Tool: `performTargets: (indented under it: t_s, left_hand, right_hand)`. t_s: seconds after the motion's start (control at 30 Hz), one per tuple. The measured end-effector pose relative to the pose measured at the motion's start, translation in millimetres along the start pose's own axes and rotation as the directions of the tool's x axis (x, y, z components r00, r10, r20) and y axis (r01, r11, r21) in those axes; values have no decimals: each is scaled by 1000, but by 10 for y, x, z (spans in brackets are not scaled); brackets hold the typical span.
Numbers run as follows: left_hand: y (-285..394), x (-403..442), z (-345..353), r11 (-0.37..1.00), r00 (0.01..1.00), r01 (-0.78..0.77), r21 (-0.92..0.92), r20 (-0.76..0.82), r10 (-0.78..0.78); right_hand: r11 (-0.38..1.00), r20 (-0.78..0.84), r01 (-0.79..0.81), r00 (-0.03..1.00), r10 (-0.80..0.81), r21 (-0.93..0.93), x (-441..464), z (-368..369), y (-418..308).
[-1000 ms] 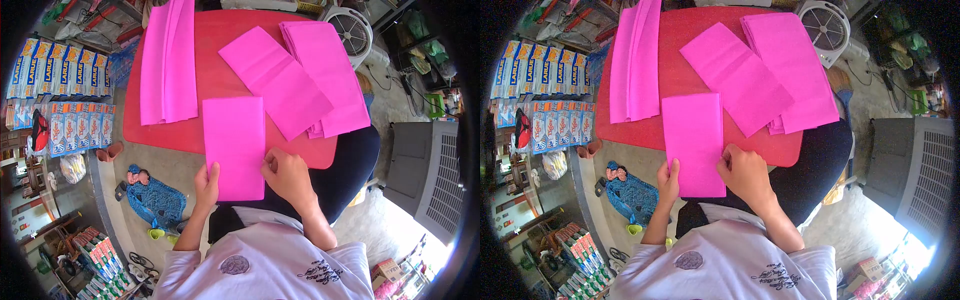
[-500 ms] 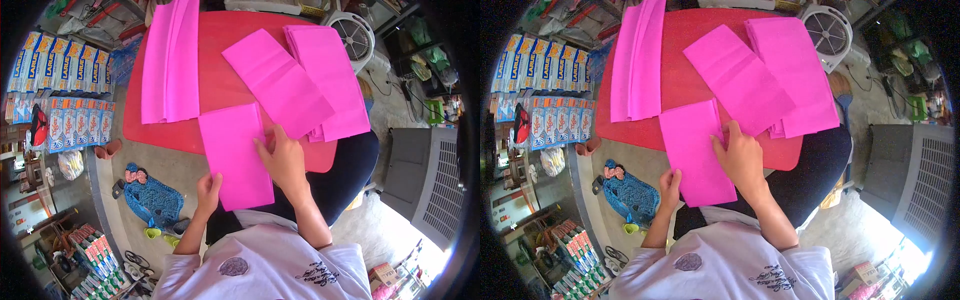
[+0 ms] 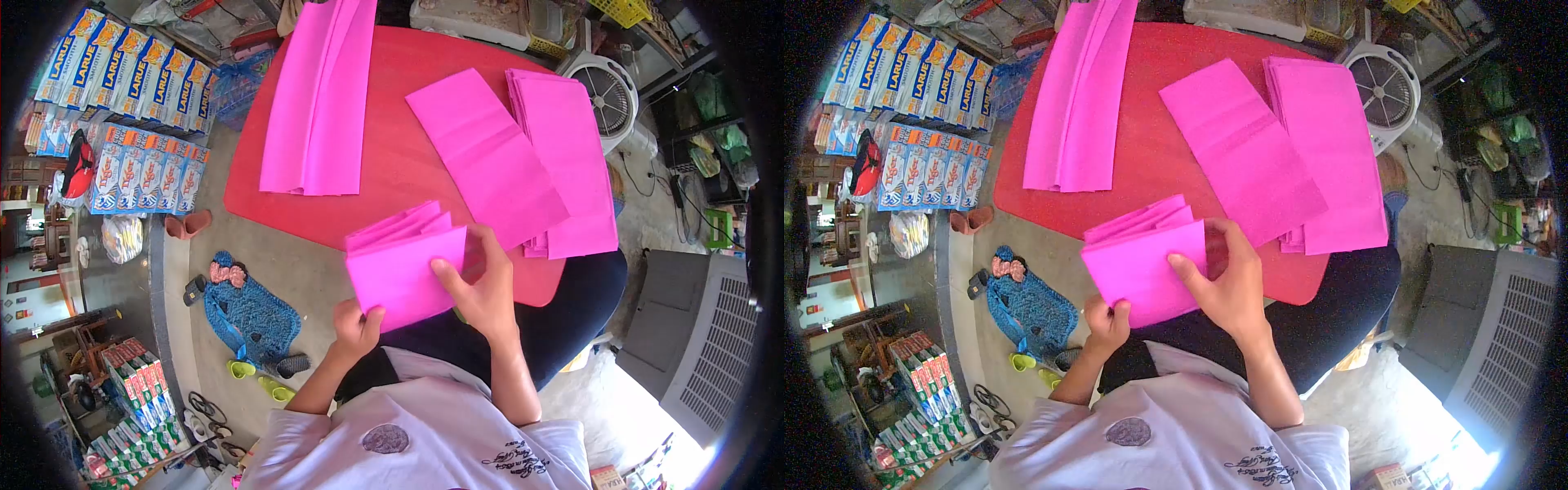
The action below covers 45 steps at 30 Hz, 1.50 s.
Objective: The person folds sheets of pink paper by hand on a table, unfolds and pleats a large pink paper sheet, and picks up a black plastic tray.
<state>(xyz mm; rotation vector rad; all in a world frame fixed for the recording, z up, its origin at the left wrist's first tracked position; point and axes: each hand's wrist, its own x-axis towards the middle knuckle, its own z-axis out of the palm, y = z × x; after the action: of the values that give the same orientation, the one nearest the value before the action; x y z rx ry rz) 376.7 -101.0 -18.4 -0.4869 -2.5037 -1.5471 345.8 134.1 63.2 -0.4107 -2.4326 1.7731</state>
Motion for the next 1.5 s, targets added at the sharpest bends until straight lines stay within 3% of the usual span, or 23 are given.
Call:
performTargets:
  t_s: [0.03,0.07,0.13,0.2,0.27,0.37,0.43,0.47,0.53,0.63,0.73,0.83,0.93,1.03,1.2,1.33,1.47,1.5]
  left_hand:
    - [-3,-9,12,996,995,-91,23,-26,92]
    - [8,-9,21,996,996,-84,4,-37,84]
    - [48,28,28,997,996,-74,-34,-56,72]
    - [-12,-8,13,990,988,-139,-10,-70,138]
    - [-39,-24,23,984,981,-178,0,-79,178]
    - [71,64,26,979,978,-202,4,-58,202]
    - [114,127,14,976,976,-220,8,4,220]
    - [146,146,26,982,986,-166,-87,-6,166]
    - [241,171,54,962,999,-51,-269,-9,50]
    - [487,318,69,908,990,124,-400,-15,-142]
    - [589,400,35,891,975,197,-409,-14,-221]
    - [602,394,42,938,979,195,-286,2,-203]
    - [562,381,68,846,964,231,-480,-6,-267]
    - [452,299,-19,878,954,292,-379,50,-295]
    - [385,302,72,841,931,309,-444,-42,-364]
    - [331,413,106,626,844,326,-709,-80,-530]
    - [628,920,-185,537,933,340,-772,205,-296]
    - [596,931,-238,604,916,392,-694,235,-324]
  right_hand:
    - [993,20,-14,1000,12,119,-17,4,1]
    - [971,41,-29,999,20,236,-17,1,8]
    - [971,-70,229,972,-224,72,29,-13,161]
    - [946,-81,304,952,-296,109,46,-27,215]
    - [915,-7,194,979,-205,353,13,-47,196]
    - [830,196,-109,981,-1,547,-109,-106,71]
    - [824,127,-66,992,-8,562,-142,-57,27]
    - [821,94,-43,995,-13,569,-147,-46,15]
    - [871,123,-27,992,-38,491,-157,-73,79]
    - [928,105,47,990,-92,370,-165,-47,116]
    - [960,49,137,987,-154,243,-169,-52,66]
    - [956,-34,223,975,-221,191,-159,-42,-30]
    - [951,-67,233,972,-223,204,-174,-39,-48]
    - [953,-61,220,975,-211,208,-189,-35,-7]
    - [956,-79,223,974,-212,191,-205,0,-15]
    - [945,-55,268,963,-263,188,-191,-12,-26]
    - [943,-24,291,957,-291,162,-181,-30,-18]
    - [945,-24,293,956,-293,147,-180,-32,-15]
